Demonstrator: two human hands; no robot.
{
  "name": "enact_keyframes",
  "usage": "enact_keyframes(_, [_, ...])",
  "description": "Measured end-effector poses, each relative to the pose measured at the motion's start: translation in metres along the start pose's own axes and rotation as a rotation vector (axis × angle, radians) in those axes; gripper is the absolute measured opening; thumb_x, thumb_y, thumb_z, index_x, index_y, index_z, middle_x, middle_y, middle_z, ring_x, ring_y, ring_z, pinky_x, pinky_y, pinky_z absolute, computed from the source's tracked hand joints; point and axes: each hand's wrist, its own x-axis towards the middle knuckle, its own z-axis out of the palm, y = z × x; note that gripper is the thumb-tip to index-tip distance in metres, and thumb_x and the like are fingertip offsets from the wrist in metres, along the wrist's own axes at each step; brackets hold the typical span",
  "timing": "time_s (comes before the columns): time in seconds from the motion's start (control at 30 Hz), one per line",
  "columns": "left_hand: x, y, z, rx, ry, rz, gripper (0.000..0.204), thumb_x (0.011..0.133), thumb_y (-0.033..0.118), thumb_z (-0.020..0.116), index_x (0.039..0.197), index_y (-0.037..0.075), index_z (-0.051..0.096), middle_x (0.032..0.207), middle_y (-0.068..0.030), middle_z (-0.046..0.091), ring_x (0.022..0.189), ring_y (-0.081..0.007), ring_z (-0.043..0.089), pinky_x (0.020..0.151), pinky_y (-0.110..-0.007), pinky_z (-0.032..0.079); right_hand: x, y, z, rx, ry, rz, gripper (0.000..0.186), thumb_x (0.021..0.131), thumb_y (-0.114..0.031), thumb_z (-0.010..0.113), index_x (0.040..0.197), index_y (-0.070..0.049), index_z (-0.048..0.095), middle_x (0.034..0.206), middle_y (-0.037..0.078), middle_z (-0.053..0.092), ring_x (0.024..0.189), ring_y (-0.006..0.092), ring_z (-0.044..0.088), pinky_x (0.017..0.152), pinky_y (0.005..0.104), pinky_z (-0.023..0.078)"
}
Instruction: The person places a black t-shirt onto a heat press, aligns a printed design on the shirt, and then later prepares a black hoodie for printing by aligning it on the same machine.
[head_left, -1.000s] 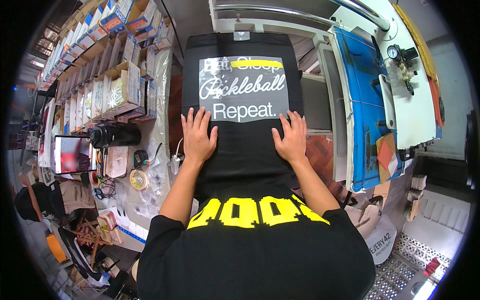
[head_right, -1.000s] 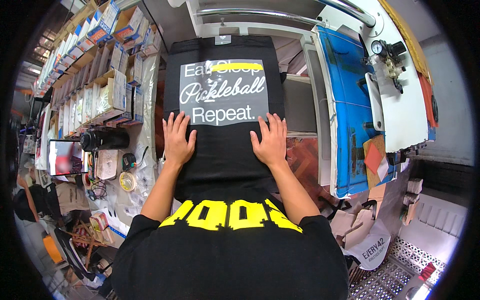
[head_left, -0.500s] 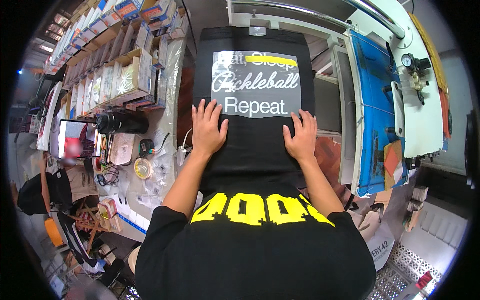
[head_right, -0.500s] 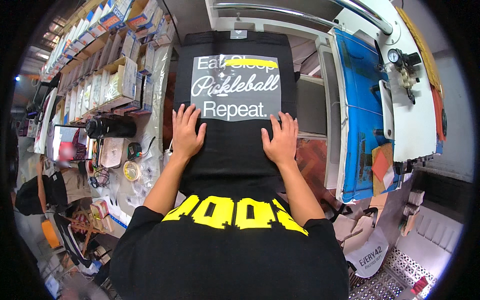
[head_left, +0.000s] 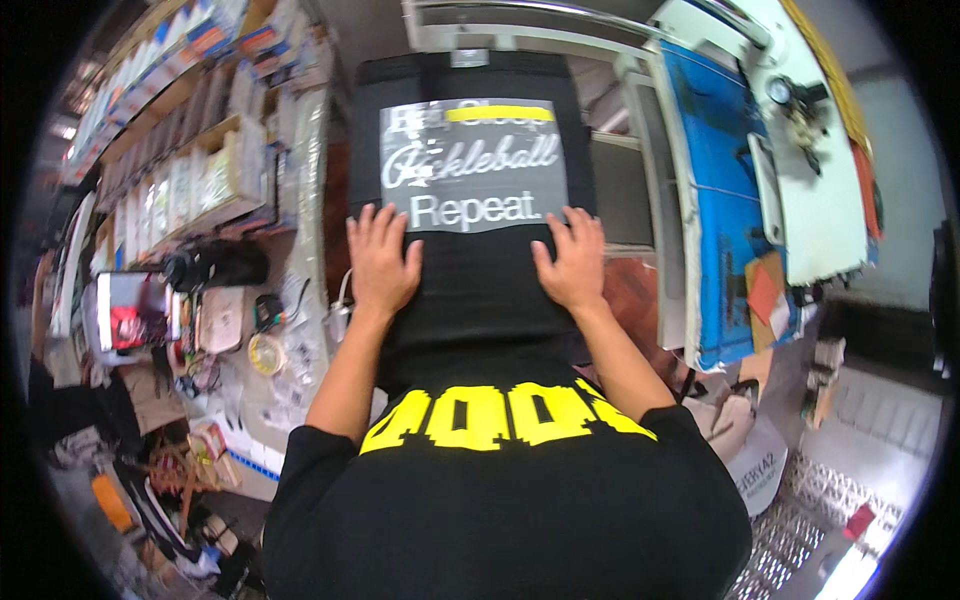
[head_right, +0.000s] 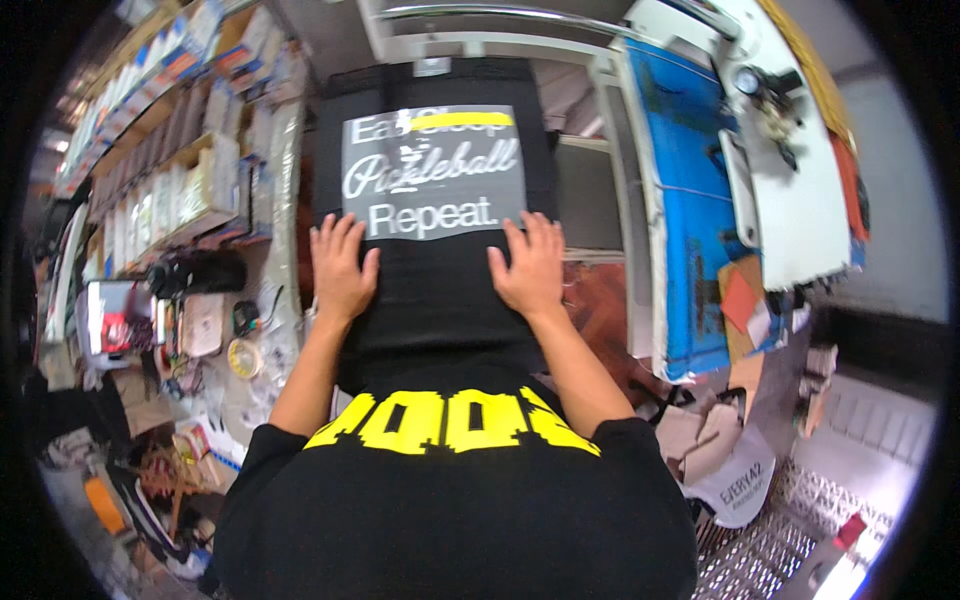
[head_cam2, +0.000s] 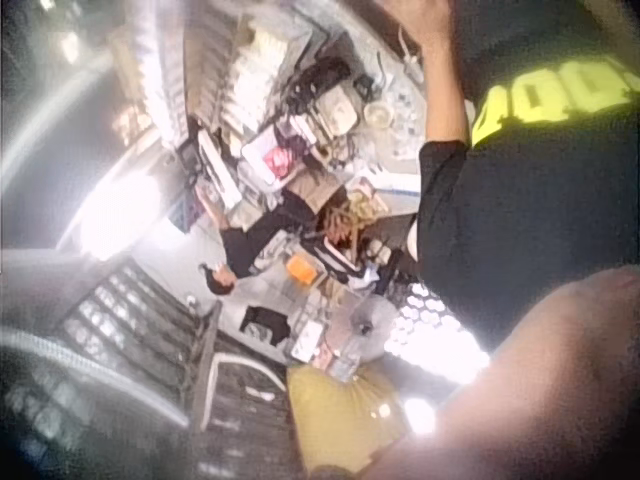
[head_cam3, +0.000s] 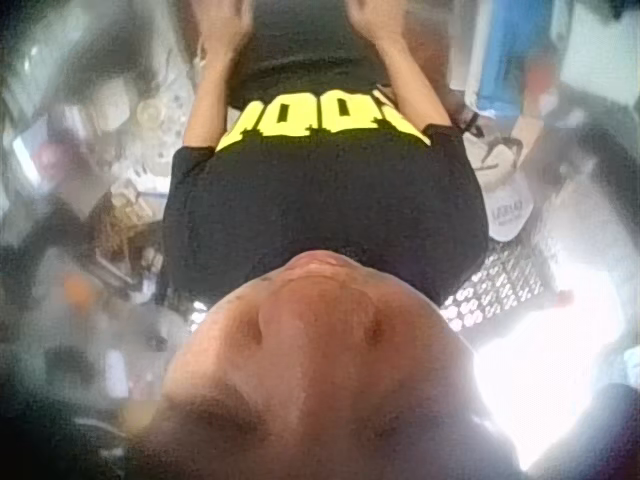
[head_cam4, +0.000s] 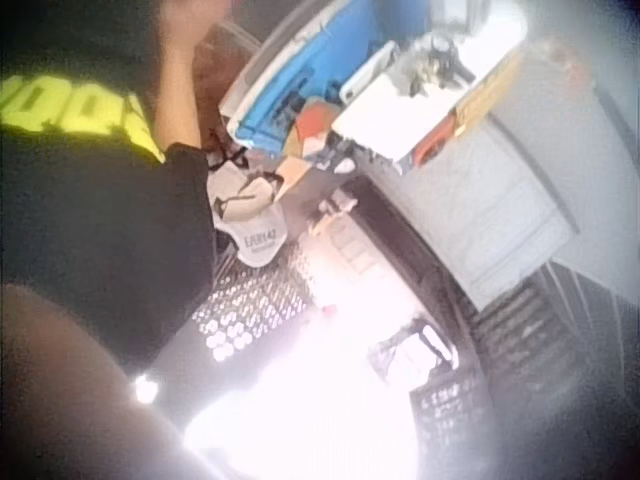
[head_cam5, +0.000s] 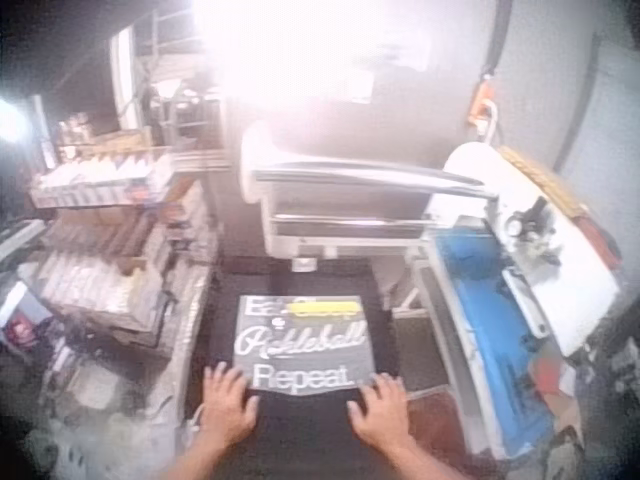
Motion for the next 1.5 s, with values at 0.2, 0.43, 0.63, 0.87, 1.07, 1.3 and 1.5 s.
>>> enact_keyframes(0.2, [0.0000, 0.0045, -0.0010, -0.011, 0.005, -0.001, 0.045, 0.088, 0.022, 0.069, 0.128, 0.004, 0.059, 0.142, -0.0146, 0.052, 0.141, -0.0408, 0.038, 0.119, -0.059, 0.023, -0.0001, -0.0003, -0.0022, 0.014, 0.012, -0.001, 0.048, 0.089, -0.032, 0.069, 0.128, -0.006, 0.062, 0.138, 0.018, 0.052, 0.133, 0.0400, 0.045, 0.115, 0.0560, 0.030])
enact_keyframes(0.43, [0.0009, 0.0051, -0.0017, -0.007, -0.003, -0.003, 0.045, 0.088, 0.021, 0.069, 0.129, 0.003, 0.059, 0.142, -0.0150, 0.052, 0.141, -0.0408, 0.038, 0.119, -0.059, 0.024, -0.0003, -0.0004, -0.0032, 0.012, 0.015, 0.002, 0.048, 0.089, -0.032, 0.069, 0.128, -0.006, 0.062, 0.138, 0.018, 0.053, 0.133, 0.0401, 0.045, 0.115, 0.0559, 0.031])
enact_keyframes(0.63, [-0.0023, -0.0023, 0.0032, -0.003, 0.013, -0.007, 0.045, 0.087, 0.024, 0.069, 0.127, 0.003, 0.060, 0.140, -0.0158, 0.054, 0.140, -0.0407, 0.039, 0.119, -0.060, 0.024, 0.0028, -0.0030, -0.0031, 0.003, -0.027, 0.016, 0.048, 0.089, -0.034, 0.068, 0.128, -0.006, 0.063, 0.137, 0.018, 0.053, 0.134, 0.0388, 0.044, 0.116, 0.0565, 0.029])
enact_keyframes(0.87, [-0.0002, 0.0042, -0.0023, -0.037, 0.020, -0.028, 0.046, 0.087, 0.024, 0.070, 0.128, 0.005, 0.061, 0.141, -0.0141, 0.053, 0.140, -0.0405, 0.039, 0.119, -0.060, 0.025, -0.0007, -0.0020, 0.0007, 0.005, -0.012, -0.005, 0.047, 0.089, -0.031, 0.068, 0.128, -0.007, 0.063, 0.138, 0.018, 0.053, 0.135, 0.0385, 0.044, 0.117, 0.0563, 0.028])
enact_keyframes(1.07, [-0.0019, 0.0023, -0.0016, -0.020, 0.041, -0.031, 0.045, 0.086, 0.024, 0.071, 0.126, 0.005, 0.062, 0.139, -0.0136, 0.054, 0.140, -0.0391, 0.039, 0.119, -0.058, 0.025, 0.0000, -0.0022, 0.0008, 0.004, 0.002, -0.019, 0.046, 0.090, -0.032, 0.067, 0.128, -0.006, 0.063, 0.138, 0.018, 0.052, 0.134, 0.0397, 0.043, 0.116, 0.0561, 0.029])
enact_keyframes(1.3, [-0.0008, 0.0046, -0.0009, -0.027, 0.035, -0.041, 0.045, 0.087, 0.023, 0.071, 0.126, 0.005, 0.060, 0.140, -0.0145, 0.054, 0.141, -0.0394, 0.040, 0.119, -0.057, 0.025, 0.0011, -0.0015, -0.0027, -0.020, -0.011, -0.025, 0.045, 0.090, -0.029, 0.068, 0.129, -0.008, 0.063, 0.137, 0.016, 0.054, 0.133, 0.0392, 0.045, 0.115, 0.0557, 0.030])
enact_keyframes(1.5, [-0.0008, 0.0043, -0.0018, -0.024, 0.040, -0.031, 0.045, 0.086, 0.023, 0.071, 0.126, 0.004, 0.060, 0.140, -0.0149, 0.054, 0.140, -0.0396, 0.040, 0.119, -0.058, 0.026, 0.0001, -0.0019, -0.0015, -0.004, -0.001, -0.012, 0.045, 0.089, -0.032, 0.067, 0.126, -0.007, 0.065, 0.138, 0.016, 0.053, 0.135, 0.0380, 0.044, 0.117, 0.0558, 0.028])
